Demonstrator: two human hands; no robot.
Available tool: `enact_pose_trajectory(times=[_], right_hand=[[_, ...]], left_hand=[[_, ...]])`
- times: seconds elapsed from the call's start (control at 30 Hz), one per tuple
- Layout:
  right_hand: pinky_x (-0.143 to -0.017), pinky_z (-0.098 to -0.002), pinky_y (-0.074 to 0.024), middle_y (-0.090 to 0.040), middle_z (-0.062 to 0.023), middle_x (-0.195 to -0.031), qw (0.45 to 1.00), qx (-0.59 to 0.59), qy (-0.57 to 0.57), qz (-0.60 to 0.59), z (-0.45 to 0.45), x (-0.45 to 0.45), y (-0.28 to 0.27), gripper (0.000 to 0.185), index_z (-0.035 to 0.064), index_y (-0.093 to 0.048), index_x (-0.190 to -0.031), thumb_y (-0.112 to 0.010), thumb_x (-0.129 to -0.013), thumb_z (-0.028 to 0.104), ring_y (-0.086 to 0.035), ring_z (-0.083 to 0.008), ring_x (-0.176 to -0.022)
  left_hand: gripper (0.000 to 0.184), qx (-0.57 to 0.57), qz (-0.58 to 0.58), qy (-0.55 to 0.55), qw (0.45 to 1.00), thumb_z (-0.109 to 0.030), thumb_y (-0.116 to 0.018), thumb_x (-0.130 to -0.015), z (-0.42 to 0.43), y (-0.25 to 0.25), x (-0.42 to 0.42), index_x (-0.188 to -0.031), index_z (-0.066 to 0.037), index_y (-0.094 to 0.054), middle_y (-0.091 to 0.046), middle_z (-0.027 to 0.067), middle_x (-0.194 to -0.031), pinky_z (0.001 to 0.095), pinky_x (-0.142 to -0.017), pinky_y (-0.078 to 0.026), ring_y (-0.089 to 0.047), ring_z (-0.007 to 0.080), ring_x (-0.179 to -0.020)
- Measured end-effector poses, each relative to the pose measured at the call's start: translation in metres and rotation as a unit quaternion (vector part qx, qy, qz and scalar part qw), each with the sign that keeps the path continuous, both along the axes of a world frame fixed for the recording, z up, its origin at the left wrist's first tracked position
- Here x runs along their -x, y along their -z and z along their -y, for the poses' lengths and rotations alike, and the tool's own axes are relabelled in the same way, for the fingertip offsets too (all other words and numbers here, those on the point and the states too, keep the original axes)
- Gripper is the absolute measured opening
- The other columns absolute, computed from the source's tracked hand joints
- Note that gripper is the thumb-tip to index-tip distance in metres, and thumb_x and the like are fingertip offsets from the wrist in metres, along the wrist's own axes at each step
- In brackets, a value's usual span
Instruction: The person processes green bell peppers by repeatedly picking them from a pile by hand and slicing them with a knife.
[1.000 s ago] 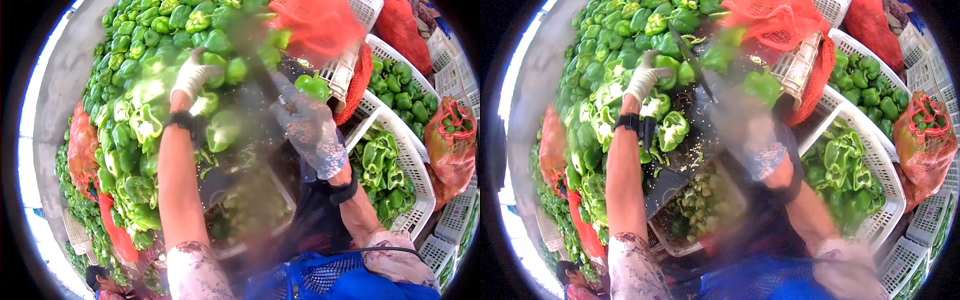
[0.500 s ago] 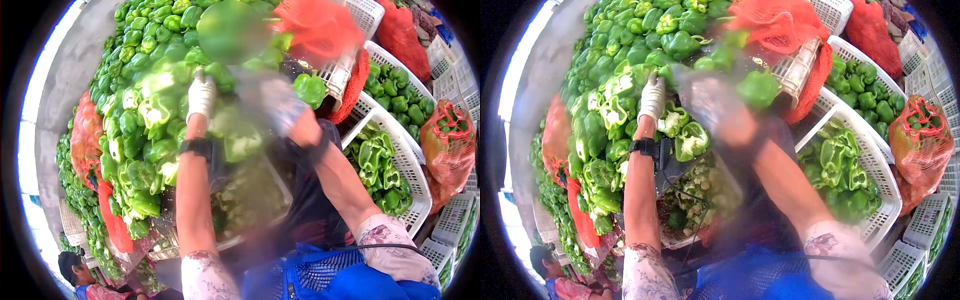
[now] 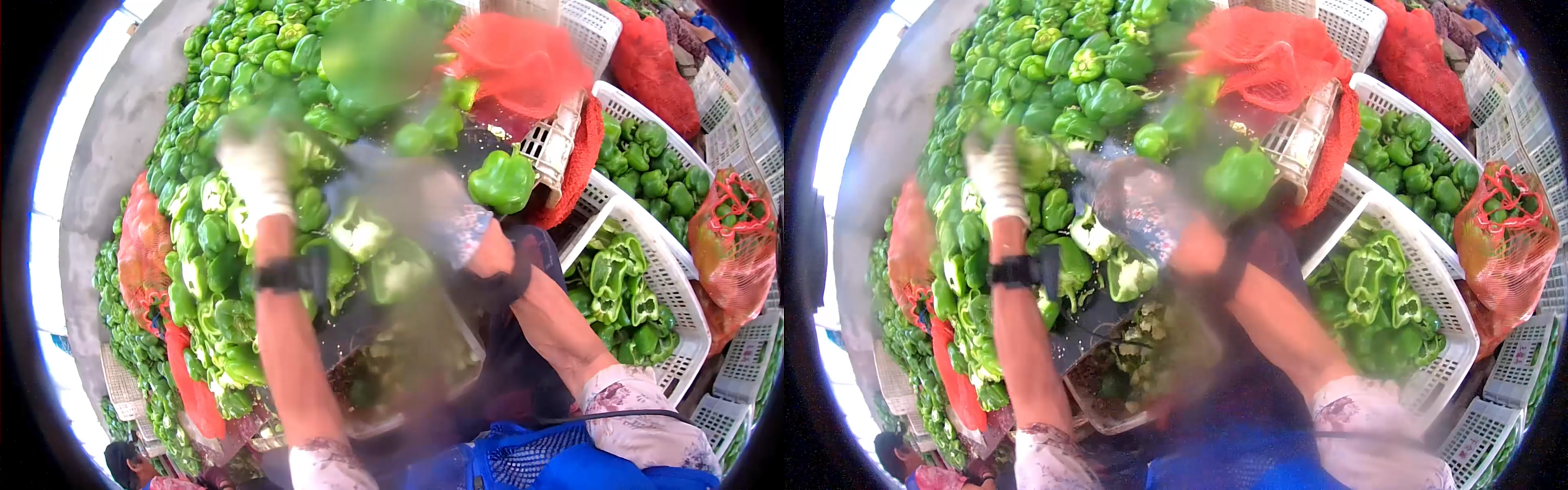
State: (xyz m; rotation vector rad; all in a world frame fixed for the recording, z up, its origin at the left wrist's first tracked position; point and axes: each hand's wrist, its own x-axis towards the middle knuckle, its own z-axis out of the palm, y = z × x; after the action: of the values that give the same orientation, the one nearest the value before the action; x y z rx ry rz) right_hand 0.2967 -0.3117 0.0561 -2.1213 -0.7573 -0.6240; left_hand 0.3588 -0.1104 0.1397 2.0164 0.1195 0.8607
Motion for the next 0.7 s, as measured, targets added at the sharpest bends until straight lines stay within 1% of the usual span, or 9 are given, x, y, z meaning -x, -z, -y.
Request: enact_pose_trajectory(times=[0.07, 0.17, 0.23, 0.3, 0.43, 0.53, 0.57, 0.63, 0.7], right_hand=[[-0.073, -0.0403, -0.0539, -0.068, -0.0152, -0.105, 0.997, -0.038, 0.053, -0.042, 0.018, 0.002, -0.010, 0.035, 0.0158, -0.064, -0.120, -0.059, -0.085, 0.010, -0.067, -0.0335, -0.083], [-0.075, -0.0435, -0.0514, -0.067, -0.0203, -0.095, 0.975, -0.106, 0.150, -0.123, 0.054, 0.003, -0.021, 0.048, 0.0126, -0.056, -0.137, -0.058, -0.089, 0.014, -0.065, -0.0344, -0.081], [-0.068, -0.0375, -0.0503, -0.067, -0.0146, -0.086, 0.963, -0.136, 0.202, -0.119, 0.068, 0.002, -0.017, 0.047, 0.0179, -0.058, -0.137, -0.062, -0.089, 0.017, -0.063, -0.0259, -0.070], [-0.067, -0.0354, -0.0496, -0.066, -0.0127, -0.080, 0.958, -0.133, 0.223, -0.125, 0.080, 0.004, -0.022, 0.049, 0.0190, -0.056, -0.139, -0.063, -0.090, 0.019, -0.062, -0.0217, -0.067], [-0.070, -0.0353, -0.0508, -0.066, -0.0126, -0.080, 0.958, -0.156, 0.193, -0.144, 0.084, 0.005, -0.017, 0.051, 0.0185, -0.054, -0.140, -0.064, -0.090, 0.020, -0.063, -0.0211, -0.068], [-0.097, -0.0404, -0.0478, -0.065, -0.0205, -0.120, 0.973, -0.127, 0.168, -0.099, 0.079, 0.005, -0.016, 0.041, 0.0049, -0.061, -0.128, -0.064, -0.090, 0.020, -0.062, -0.0349, -0.111], [-0.096, -0.0408, -0.0481, -0.066, -0.0206, -0.119, 0.976, -0.112, 0.161, -0.090, 0.078, 0.008, -0.018, 0.042, 0.0047, -0.061, -0.129, -0.064, -0.090, 0.020, -0.063, -0.0355, -0.108], [-0.094, -0.0416, -0.0486, -0.067, -0.0212, -0.113, 0.979, -0.117, 0.131, -0.105, 0.074, 0.018, -0.018, 0.043, 0.0042, -0.059, -0.130, -0.064, -0.091, 0.020, -0.064, -0.0364, -0.101], [-0.092, -0.0425, -0.0490, -0.068, -0.0223, -0.106, 0.974, -0.156, 0.086, -0.142, 0.066, 0.025, -0.020, 0.044, 0.0039, -0.058, -0.131, -0.064, -0.091, 0.019, -0.066, -0.0372, -0.092]], left_hand=[[0.073, -0.262, -0.005, -0.202, 0.944, -0.031, -0.078, -0.075, -0.015, -0.019, -0.022, -0.138, -0.007, -0.049, -0.058, 0.0223, -0.128, 0.0423, -0.096, -0.049, -0.058, 0.0347, -0.115], [0.069, -0.504, -0.137, -0.215, 0.825, -0.031, -0.077, -0.077, 0.026, -0.025, -0.046, -0.137, -0.011, -0.051, -0.058, 0.0179, -0.131, 0.0415, -0.095, -0.049, -0.058, 0.0354, -0.116], [0.069, -0.441, -0.061, 0.100, 0.890, -0.020, -0.080, -0.071, 0.036, 0.026, -0.091, -0.135, -0.012, -0.055, -0.058, 0.0157, -0.132, 0.0417, -0.103, -0.047, -0.057, 0.0337, -0.120], [0.078, -0.432, -0.128, 0.196, 0.871, -0.013, -0.082, -0.064, 0.061, 0.070, -0.128, -0.136, -0.016, -0.054, -0.055, 0.0186, -0.136, 0.0410, -0.108, -0.043, -0.051, 0.0378, -0.126], [0.079, -0.500, -0.281, 0.062, 0.817, -0.021, -0.085, -0.061, 0.093, 0.070, -0.139, -0.134, -0.027, -0.057, -0.055, 0.0171, -0.133, 0.0475, -0.102, -0.046, -0.054, 0.0380, -0.125], [0.078, -0.451, -0.320, 0.066, 0.831, -0.026, -0.085, -0.061, 0.079, 0.046, -0.125, -0.133, -0.019, -0.058, -0.063, 0.0163, -0.119, 0.0439, -0.093, -0.049, -0.061, 0.0363, -0.111], [0.077, -0.418, -0.307, 0.088, 0.851, -0.026, -0.085, -0.061, 0.069, 0.039, -0.118, -0.133, -0.017, -0.058, -0.065, 0.0152, -0.112, 0.0419, -0.087, -0.051, -0.064, 0.0344, -0.103], [0.070, -0.209, -0.345, 0.138, 0.905, -0.023, -0.084, -0.064, 0.056, 0.036, -0.100, -0.129, -0.011, -0.061, -0.068, 0.0072, -0.090, 0.0341, -0.064, -0.052, -0.064, 0.0224, -0.074], [0.051, -0.026, -0.420, 0.181, 0.889, -0.021, -0.075, -0.078, 0.041, 0.025, -0.078, -0.126, -0.013, -0.062, -0.065, 0.0037, -0.090, 0.0314, -0.057, -0.050, -0.059, 0.0158, -0.064]])
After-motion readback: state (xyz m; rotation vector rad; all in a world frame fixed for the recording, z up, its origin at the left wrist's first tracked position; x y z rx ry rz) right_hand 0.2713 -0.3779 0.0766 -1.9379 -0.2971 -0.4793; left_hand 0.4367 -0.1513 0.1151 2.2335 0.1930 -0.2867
